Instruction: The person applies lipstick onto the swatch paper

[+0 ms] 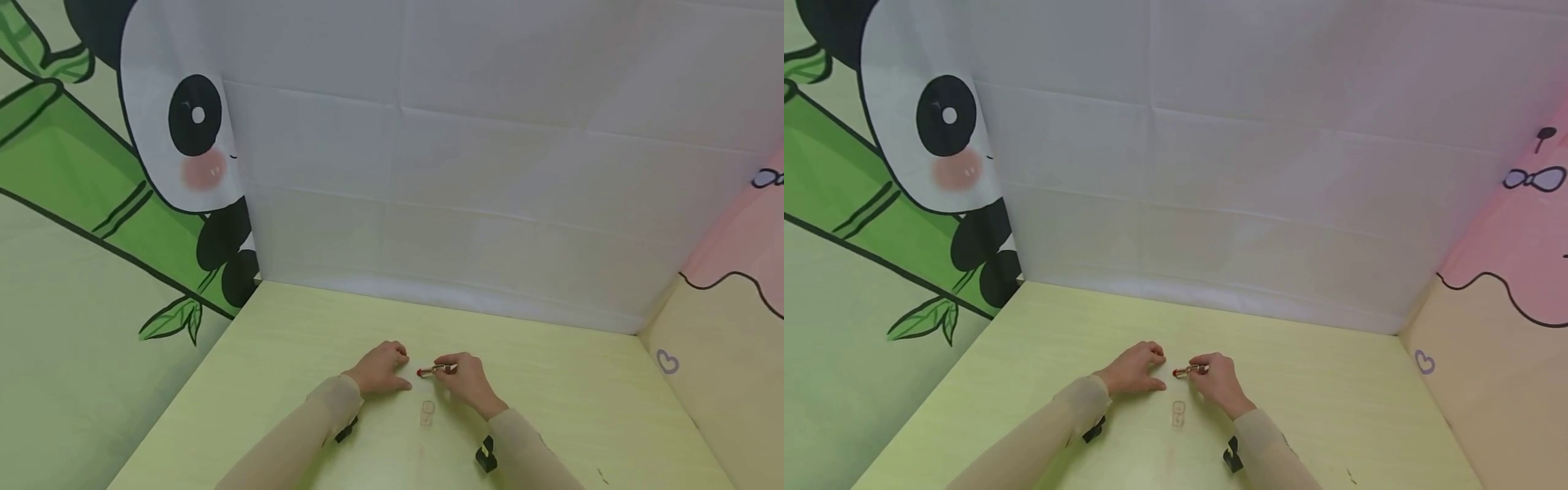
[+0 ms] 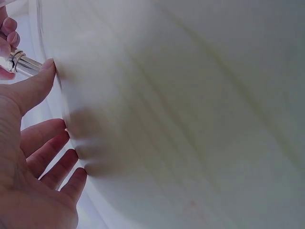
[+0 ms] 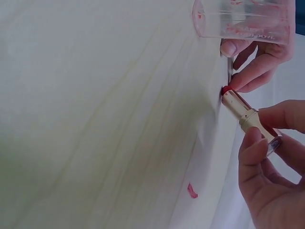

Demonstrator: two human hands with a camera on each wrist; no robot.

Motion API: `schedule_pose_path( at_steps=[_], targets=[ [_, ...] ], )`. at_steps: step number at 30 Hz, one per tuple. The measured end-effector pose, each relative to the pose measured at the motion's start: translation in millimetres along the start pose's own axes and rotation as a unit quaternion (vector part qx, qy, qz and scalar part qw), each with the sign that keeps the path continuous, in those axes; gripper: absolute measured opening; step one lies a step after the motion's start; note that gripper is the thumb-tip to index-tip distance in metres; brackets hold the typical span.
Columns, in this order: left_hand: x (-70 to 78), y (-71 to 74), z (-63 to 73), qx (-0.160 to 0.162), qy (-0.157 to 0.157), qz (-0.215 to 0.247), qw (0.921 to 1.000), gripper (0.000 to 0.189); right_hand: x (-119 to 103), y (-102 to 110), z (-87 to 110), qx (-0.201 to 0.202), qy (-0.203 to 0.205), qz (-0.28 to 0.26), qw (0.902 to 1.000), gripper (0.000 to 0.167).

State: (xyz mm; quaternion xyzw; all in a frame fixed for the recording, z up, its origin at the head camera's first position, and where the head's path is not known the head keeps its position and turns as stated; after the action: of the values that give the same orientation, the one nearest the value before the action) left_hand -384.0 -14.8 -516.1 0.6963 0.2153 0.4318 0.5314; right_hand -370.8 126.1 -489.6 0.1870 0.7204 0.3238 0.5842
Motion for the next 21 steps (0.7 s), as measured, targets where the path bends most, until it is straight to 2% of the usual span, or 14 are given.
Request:
schedule_pose_path(
  at_steps=[21],
  targets=[
    [1.7,1.0,-6.2,0.003,0.003,-0.003,1.0,0.06,-1.9,4.9,3.2,-0.031,0.011,0.011,0.9994,0.016]
  ],
)
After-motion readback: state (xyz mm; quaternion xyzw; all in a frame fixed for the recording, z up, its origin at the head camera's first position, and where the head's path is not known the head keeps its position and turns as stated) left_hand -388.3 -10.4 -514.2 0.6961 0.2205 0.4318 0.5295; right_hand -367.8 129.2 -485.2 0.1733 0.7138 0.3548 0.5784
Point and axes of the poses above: each hand's wrist, its own z-axis away from the middle knuckle, its own y-axis out of the back of the hand, x = y × z, the point moved 10 cm from there along -z, towards the middle knuckle, and after that the axes turned 1 degree about -z, right-handed, at the moved point
